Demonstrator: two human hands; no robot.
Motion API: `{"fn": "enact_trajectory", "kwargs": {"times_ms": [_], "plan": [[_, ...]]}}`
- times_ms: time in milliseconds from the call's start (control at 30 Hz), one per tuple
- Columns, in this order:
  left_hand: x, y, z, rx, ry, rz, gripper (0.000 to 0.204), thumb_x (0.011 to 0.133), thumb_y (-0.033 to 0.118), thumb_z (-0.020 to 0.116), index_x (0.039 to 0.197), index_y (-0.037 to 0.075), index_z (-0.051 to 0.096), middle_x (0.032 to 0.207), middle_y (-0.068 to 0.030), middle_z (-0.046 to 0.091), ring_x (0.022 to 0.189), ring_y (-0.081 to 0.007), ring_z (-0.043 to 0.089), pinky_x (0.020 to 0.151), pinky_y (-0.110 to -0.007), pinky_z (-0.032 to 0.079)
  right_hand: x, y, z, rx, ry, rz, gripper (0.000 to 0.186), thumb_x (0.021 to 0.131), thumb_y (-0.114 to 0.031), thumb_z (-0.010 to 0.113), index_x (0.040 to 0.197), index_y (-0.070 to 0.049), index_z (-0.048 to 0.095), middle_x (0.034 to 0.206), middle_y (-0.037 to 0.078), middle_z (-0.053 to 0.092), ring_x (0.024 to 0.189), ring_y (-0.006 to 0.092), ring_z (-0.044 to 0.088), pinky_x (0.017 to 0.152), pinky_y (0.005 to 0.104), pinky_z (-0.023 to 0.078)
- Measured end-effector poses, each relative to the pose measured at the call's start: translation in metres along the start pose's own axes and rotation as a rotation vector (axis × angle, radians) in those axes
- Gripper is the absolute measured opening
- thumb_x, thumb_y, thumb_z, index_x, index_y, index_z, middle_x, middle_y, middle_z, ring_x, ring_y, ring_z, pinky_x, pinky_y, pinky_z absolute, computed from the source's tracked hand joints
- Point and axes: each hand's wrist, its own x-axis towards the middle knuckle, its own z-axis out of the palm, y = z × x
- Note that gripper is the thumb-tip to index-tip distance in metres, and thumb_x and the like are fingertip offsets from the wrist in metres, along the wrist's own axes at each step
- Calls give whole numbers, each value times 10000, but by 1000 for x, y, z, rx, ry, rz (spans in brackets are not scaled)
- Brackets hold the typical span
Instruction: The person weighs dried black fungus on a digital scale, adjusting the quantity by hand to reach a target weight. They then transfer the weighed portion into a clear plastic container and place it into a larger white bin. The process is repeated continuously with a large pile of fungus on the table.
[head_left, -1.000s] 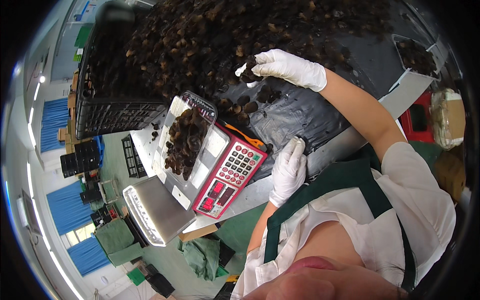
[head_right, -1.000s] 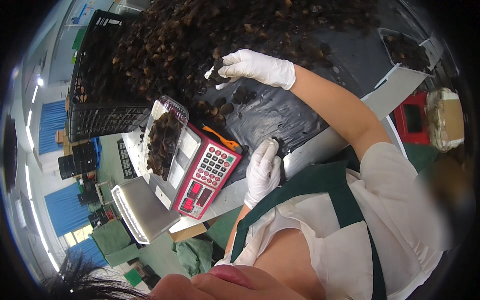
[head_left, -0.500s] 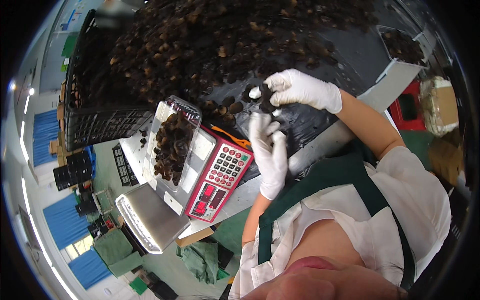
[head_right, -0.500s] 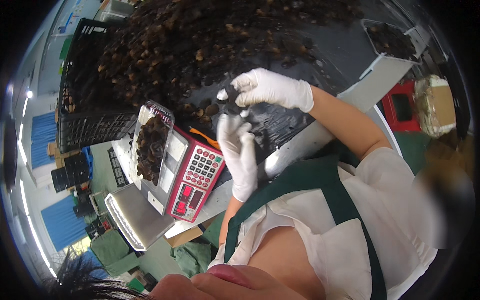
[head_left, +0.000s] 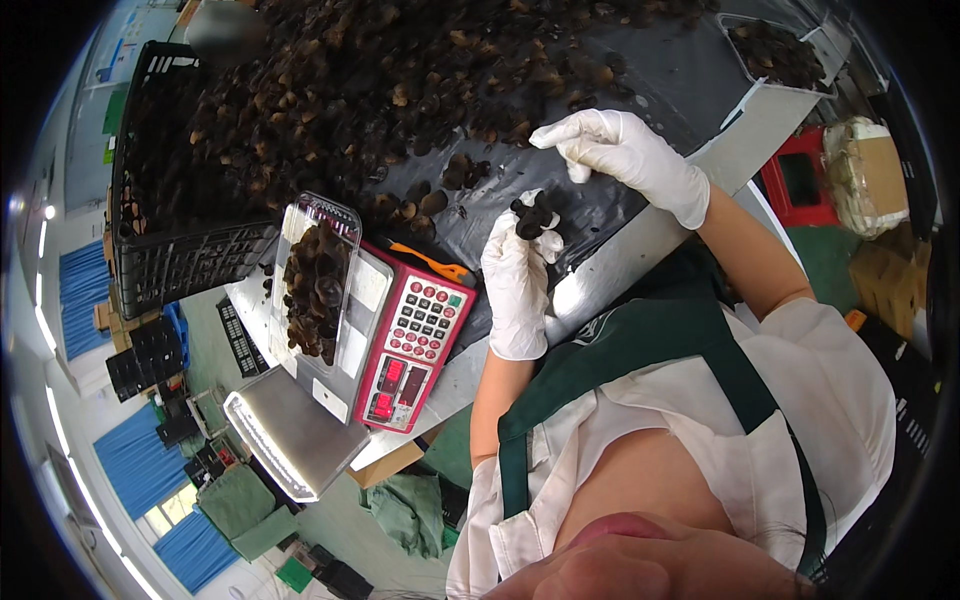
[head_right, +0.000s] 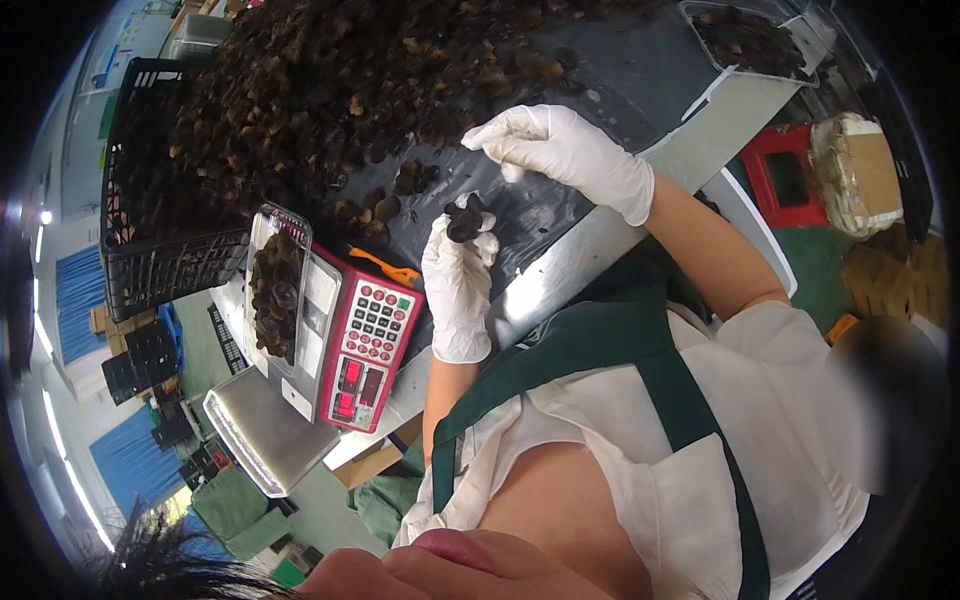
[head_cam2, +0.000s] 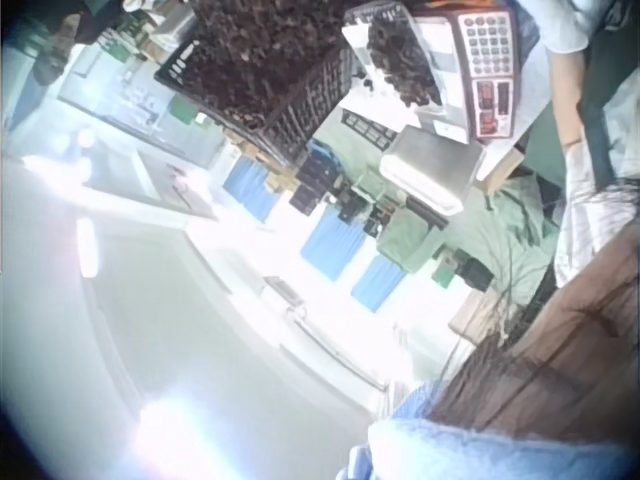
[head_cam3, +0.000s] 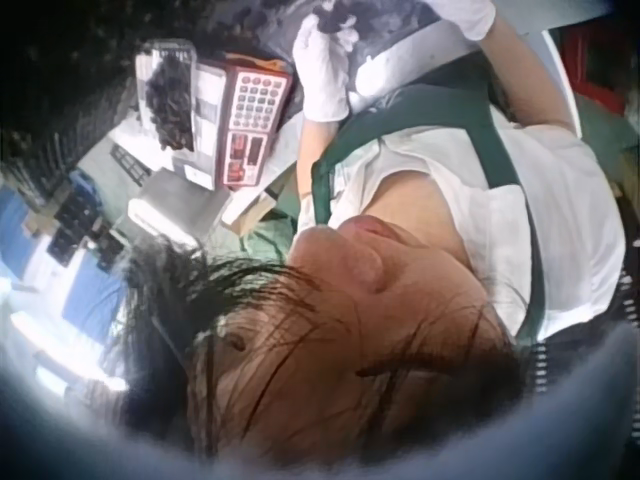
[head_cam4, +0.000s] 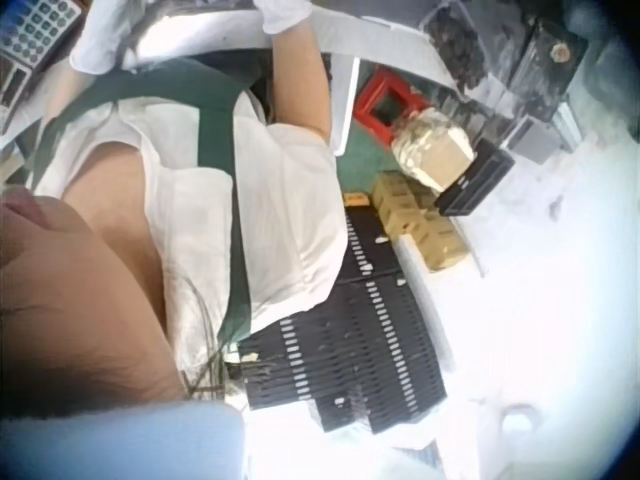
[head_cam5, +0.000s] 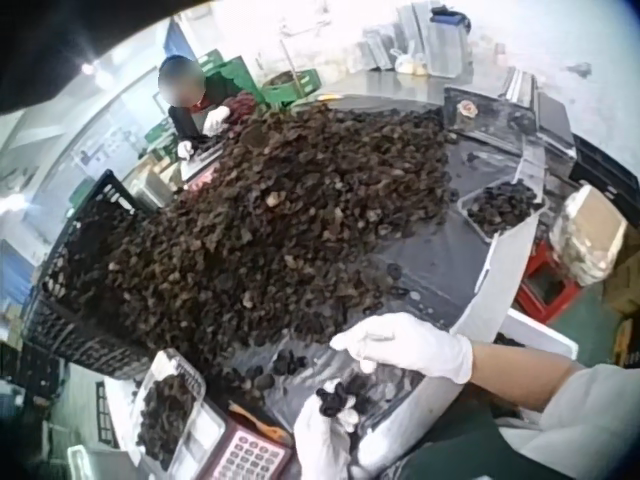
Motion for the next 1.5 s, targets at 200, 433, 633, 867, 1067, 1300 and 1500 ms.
{"fn": "enact_trajectory", "kwargs": {"times_ms": [200, 433, 633, 867, 1067, 1300, 1500], "plan": [[-3, -15, -9, 37, 191, 89, 332, 1081, 287, 629, 1244, 0, 670, 981, -137, 757, 709, -188, 683, 613, -262, 487, -5, -15, 39, -416, -81, -266, 462, 864, -200, 839, 1312, -162, 735, 1203, 27, 693, 1145, 200, 636, 1006, 346, 513], [-22, 9, 6, 364, 81, -142, 605, 1146, 494, 378, 1244, -46, 633, 1045, -183, 740, 767, -196, 676, 641, -273, 476, 17, 23, 45, 141, -82, 86, 34, 936, -18, 731, 954, -12, 702, 1062, 77, 735, 1017, 170, 693, 931, 316, 553], [-61, 7, -4, 498, 83, -40, 439, 1141, 248, 487, 1472, -35, 539, 1121, -94, 713, 853, -100, 655, 718, -214, 479, 78, 23, 38, 199, -265, 27, 344, 1058, -389, 611, 1016, -55, 685, 1118, 75, 728, 1058, 163, 667, 874, 326, 552], [-70, -16, -29, 857, 47, 139, 372, 1029, 27, 619, 1400, 35, 630, 1008, -113, 721, 843, -173, 687, 801, -293, 549, 169, 24, 105, -429, -227, -98, 371, 904, -128, 754, 1270, -104, 703, 1130, 37, 732, 983, 126, 678, 858, 306, 557], [-71, -25, -38, 863, 21, 337, 351, 1000, -55, 615, 1340, 10, 671, 997, -104, 717, 879, -151, 690, 812, -291, 562, 167, 27, 124, -1267, -495, -362, 440, 757, -258, 872, 1148, -165, 692, 1095, 108, 626, 943, 354, 702, 801, 477, 559], [-66, -19, -39, 899, -80, 455, 328, 1008, 14, 646, 1336, 40, 653, 975, -120, 709, 847, -236, 717, 768, -315, 572, 178, 4, 108, -956, -176, -344, 237, 826, -185, 824, 1033, -116, 732, 1051, 80, 720, 1012, 281, 707, 891, 375, 567], [-71, -15, -38, 928, -55, 365, 314, 1021, 52, 652, 1334, 25, 650, 1005, -133, 711, 879, -254, 727, 793, -326, 575, 191, -80, 189, -578, -183, -410, 334, 886, -213, 802, 1173, -53, 737, 1054, 87, 729, 998, 191, 701, 909, 321, 546]]}}
